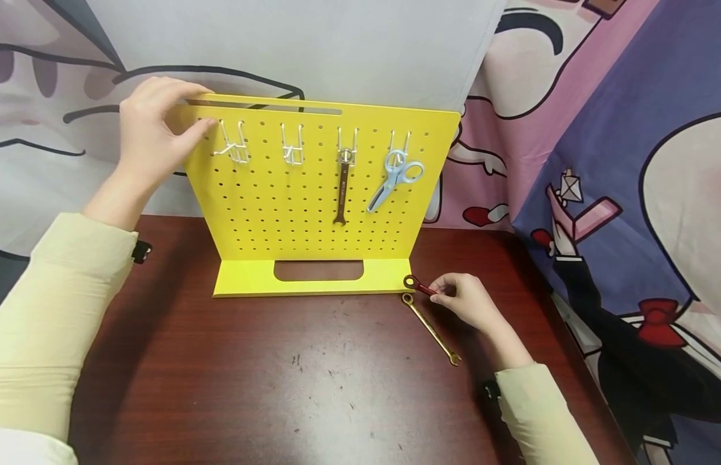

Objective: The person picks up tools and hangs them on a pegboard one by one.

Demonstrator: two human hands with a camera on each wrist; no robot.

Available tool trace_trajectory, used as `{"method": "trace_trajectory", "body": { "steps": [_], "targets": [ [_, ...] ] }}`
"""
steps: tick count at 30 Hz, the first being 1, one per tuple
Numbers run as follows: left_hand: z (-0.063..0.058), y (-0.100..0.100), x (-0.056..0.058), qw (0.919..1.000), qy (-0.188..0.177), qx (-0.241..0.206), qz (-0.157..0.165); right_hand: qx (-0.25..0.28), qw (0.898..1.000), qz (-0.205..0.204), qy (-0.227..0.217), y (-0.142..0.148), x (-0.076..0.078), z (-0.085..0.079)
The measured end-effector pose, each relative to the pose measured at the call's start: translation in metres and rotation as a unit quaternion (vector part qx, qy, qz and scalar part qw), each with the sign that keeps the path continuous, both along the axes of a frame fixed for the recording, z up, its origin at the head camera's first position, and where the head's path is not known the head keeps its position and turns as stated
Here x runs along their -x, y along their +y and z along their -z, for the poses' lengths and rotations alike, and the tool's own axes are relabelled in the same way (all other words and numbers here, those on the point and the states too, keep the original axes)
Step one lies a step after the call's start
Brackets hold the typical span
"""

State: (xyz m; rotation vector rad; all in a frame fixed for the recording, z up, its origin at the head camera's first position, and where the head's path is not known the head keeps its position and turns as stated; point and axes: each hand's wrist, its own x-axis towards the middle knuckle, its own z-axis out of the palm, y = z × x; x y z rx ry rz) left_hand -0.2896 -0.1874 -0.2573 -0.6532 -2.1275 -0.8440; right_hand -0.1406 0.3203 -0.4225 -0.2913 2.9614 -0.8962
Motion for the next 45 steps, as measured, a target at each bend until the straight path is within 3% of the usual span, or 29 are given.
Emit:
{"method": "trace_trajectory", "body": {
  "steps": [11,29,45],
  "targets": [
    [-0.001,0.000,-0.002,1.0000,-0.003,0.003,-0.002,0.056,0.998,-0.011,0.009,-0.052,0.023,-0.007],
    [0.000,0.000,0.002,1.0000,-0.006,0.006,-0.005,0.154,0.987,-0.032,0.022,-0.145,0.047,-0.016],
    [-0.002,0.001,0.000,0.9998,-0.015,0.005,-0.009,0.297,0.953,-0.010,0.051,-0.208,0.060,-0.032]
  ]
}}
